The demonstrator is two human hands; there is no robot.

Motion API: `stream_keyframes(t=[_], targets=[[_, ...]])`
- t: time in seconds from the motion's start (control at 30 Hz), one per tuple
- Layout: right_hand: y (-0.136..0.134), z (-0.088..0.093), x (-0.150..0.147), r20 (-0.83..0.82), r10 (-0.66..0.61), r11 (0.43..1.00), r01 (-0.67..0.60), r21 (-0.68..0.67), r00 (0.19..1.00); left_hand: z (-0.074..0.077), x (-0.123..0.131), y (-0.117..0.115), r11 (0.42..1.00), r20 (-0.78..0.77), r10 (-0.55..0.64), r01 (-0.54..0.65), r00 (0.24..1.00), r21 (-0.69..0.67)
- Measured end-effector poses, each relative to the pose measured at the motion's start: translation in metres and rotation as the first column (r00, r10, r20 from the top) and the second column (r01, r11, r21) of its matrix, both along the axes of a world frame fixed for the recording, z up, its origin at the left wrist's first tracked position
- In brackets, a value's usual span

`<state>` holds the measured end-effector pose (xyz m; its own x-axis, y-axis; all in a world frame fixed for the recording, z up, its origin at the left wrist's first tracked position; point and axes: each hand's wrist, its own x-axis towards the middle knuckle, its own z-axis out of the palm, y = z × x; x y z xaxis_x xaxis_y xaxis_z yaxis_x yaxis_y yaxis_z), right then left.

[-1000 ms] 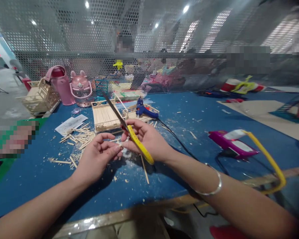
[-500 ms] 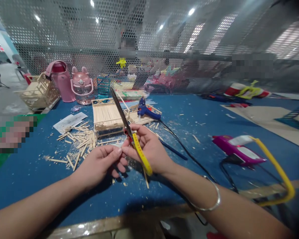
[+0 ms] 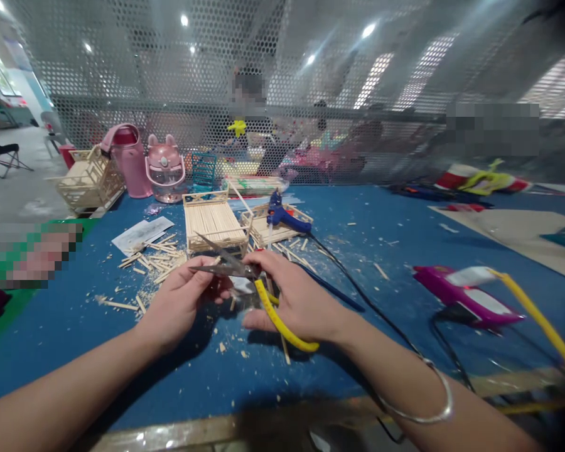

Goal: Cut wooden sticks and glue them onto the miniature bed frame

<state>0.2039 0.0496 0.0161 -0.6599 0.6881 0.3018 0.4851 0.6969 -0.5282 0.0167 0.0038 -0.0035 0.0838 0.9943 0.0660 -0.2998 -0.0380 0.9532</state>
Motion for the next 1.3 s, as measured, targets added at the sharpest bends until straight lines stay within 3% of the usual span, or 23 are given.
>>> stream_keyframes(t=[0.17, 0.53, 0.8, 1.03, 1.3], targets=[[0.000, -0.007, -0.003, -0.025, 0.064, 0.998, -0.063, 0.023, 0.998, -0.004, -0.002, -0.002, 0.996, -0.147, -0.032, 0.043, 0.989, 0.072], [0.000, -0.012, -0.004, -0.128, 0.204, 0.979, -0.204, 0.013, 0.971, -0.004, 0.001, -0.005, 0.990, -0.011, -0.112, 0.112, 0.994, 0.086], [0.002, -0.014, -0.005, -0.158, 0.263, 0.960, -0.275, -0.057, 0.952, -0.006, 0.001, -0.003, 0.988, -0.005, -0.118, 0.118, 0.993, 0.095], [-0.001, -0.016, -0.007, -0.175, 0.247, 0.967, -0.254, -0.023, 0.953, -0.009, 0.002, -0.003, 0.993, -0.029, -0.082, 0.085, 0.996, 0.088], [-0.004, -0.022, -0.009, -0.211, 0.206, 0.977, -0.188, 0.104, 0.955, -0.008, 0.003, -0.007, 0.987, -0.080, -0.042, 0.054, 0.996, 0.152]])
